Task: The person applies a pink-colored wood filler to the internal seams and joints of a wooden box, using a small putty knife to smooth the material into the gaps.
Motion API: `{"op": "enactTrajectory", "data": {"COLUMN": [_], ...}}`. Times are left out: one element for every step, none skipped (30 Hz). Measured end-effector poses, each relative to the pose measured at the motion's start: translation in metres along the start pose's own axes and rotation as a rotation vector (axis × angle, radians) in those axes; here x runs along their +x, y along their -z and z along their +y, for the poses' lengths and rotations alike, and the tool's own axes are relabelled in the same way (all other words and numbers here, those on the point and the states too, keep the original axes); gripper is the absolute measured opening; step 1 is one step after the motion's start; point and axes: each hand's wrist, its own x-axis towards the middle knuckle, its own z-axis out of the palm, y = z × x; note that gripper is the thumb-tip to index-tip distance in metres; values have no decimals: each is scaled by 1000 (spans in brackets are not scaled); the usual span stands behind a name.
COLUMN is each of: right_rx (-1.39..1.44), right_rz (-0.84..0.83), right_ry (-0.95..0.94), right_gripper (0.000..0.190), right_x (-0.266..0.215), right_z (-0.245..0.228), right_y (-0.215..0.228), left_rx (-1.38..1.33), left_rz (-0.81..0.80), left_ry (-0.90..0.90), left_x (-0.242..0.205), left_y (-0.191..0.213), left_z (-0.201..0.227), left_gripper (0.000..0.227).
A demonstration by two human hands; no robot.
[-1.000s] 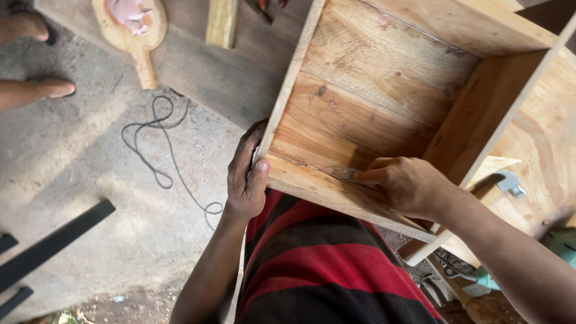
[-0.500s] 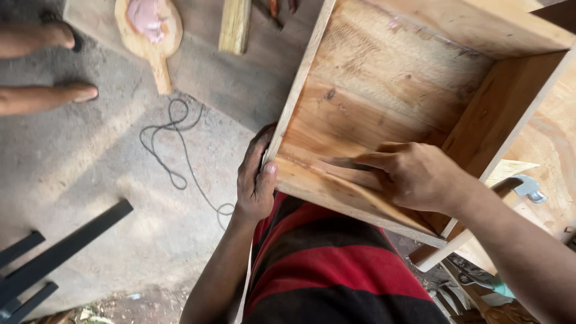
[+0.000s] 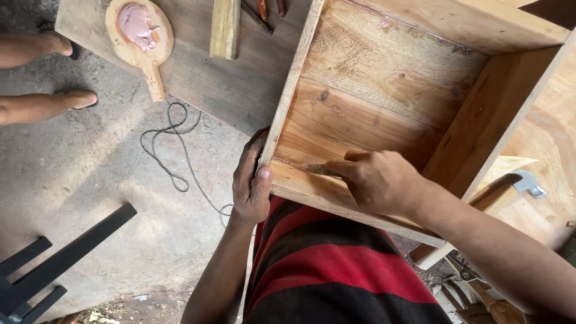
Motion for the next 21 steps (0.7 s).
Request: {"op": "enactTrajectory", "data": {"right_rx": [25, 49, 41, 110, 177, 169, 147, 125, 127, 107, 75, 66, 58, 51, 44, 48, 50, 42, -61, -161, -160], "right_rz": [2, 4, -4, 150, 299, 283, 250, 217, 225, 161, 91, 93, -28, -148, -166, -40, 97, 89, -128, -348, -350], "right_ry": [-18, -36, -24, 112, 261, 286, 221, 157, 144, 96, 66, 70, -32, -136, -125, -15, 96, 110, -50, -209, -204], "right_gripper": [44, 44, 44, 42, 40, 40, 45, 51, 51, 52, 55, 55, 50, 44, 44, 41, 38, 38, 46, 55, 55], "right_x": [0, 1, -3, -12, -13, -10, -11, -9, -3, 4, 8, 9, 7, 5, -3, -16, -19, -17, -15, -11, -4], "right_z": [0, 1, 8, 18, 23, 25, 24, 21, 14, 6, 3, 4, 5, 7, 13, 21, 23, 22, 23, 27, 28], "right_y": [-3, -8, -11, -10, -9, -8, -8, -7, -7, -8, -6, -3, -3, -3, 0, 6, 11, 17, 23, 30, 32], "left_rx": [3, -1, -11, -21, -9, 6, 1, -7, 9, 25, 26, 28, 20, 13, 27, 42, 48, 53, 49, 46, 59], "left_rz": [-10, -17, -4, 9, 36, 45, 13, -2, 4, 10, 20, 28, 22, 17, 22, 26, 42, 48, 27, 18, 16], "left_ry": [4, 2, -1, -4, 4, -13, -42, -44, -45, -45, -50, -39, -21, -20, -27, -33, -28, -24, -35, -45, -41], "left_x": [3, 6, 6, 5, 3, 1, 4, 4, 4, 4, 1, 0, 0, 3, 1, -2, -6, -9, -5, -1, -3], "left_y": [0, 1, 0, 0, 1, 1, 1, 1, 0, 0, 0, 0, 0, 1, 2, 2, 2, 1, 2, 3, 3], "left_z": [1, 2, 3, 4, 4, 4, 1, 0, 0, -1, -1, -2, -2, -5, -5, -3, -2, -2, -5, -10, -11], "left_gripper": [52, 52, 51, 50, 50, 49, 48, 48, 48, 49, 49, 49, 49, 49, 47, 46, 46, 45, 45, 45, 46]}}
